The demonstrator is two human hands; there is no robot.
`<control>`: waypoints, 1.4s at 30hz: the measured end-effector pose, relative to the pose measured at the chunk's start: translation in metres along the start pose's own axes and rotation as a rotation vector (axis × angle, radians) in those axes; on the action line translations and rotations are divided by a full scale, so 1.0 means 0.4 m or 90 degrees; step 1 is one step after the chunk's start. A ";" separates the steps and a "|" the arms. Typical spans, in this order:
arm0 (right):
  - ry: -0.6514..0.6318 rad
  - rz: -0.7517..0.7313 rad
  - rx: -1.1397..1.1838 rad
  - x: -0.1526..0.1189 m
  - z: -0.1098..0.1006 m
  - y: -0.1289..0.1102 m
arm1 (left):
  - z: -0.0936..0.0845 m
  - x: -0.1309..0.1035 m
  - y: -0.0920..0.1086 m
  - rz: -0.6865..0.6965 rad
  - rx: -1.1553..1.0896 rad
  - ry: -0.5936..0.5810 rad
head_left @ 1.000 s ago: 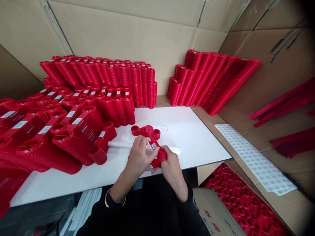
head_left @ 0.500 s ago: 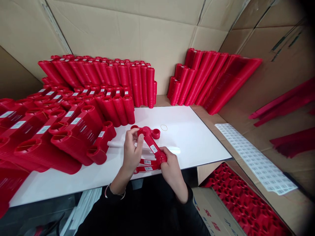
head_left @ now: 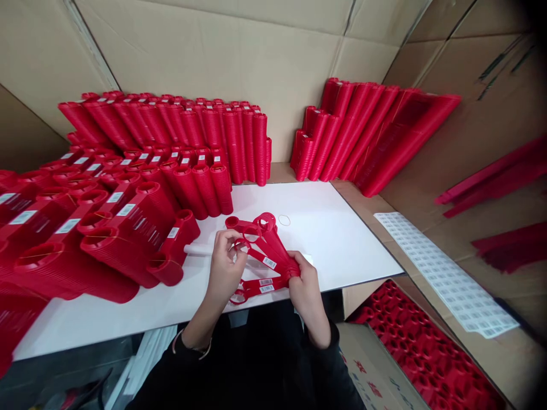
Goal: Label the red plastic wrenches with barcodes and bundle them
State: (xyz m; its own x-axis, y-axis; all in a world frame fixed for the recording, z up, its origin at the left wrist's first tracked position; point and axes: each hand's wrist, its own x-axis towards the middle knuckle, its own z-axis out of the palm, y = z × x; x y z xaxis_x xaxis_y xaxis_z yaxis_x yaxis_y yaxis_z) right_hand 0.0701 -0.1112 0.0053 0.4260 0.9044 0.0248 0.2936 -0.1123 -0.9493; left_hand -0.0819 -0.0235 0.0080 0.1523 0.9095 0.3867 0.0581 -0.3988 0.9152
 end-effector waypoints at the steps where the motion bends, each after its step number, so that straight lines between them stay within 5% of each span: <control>1: 0.007 0.001 0.009 0.001 -0.002 0.003 | -0.002 -0.001 0.002 0.032 0.066 -0.017; 6: 0.026 0.003 0.013 0.005 -0.013 0.011 | -0.005 -0.005 0.018 0.177 0.342 -0.123; 10: 0.028 0.009 -0.004 0.008 -0.016 0.016 | 0.001 -0.007 0.013 0.157 0.457 -0.216; 18: 0.002 0.021 -0.081 0.010 -0.014 0.019 | 0.012 -0.022 0.023 0.096 0.372 -0.319; 24: 0.028 0.038 -0.096 0.010 -0.028 0.026 | 0.035 0.013 0.002 0.083 0.373 -0.279; 31: 0.030 0.023 -0.110 0.019 -0.039 0.043 | 0.053 0.044 -0.025 0.076 0.486 -0.467; 42: 0.005 0.070 -0.161 0.022 -0.035 0.055 | 0.092 0.045 -0.028 0.063 0.395 -0.493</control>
State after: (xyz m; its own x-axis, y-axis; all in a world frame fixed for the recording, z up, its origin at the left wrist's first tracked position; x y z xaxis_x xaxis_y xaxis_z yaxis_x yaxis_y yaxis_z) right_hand 0.0922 -0.1113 -0.0110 0.4732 0.8780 -0.0717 0.4494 -0.3106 -0.8376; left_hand -0.0436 -0.0071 0.0006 0.7733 0.6296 0.0747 0.4816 -0.6600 0.5766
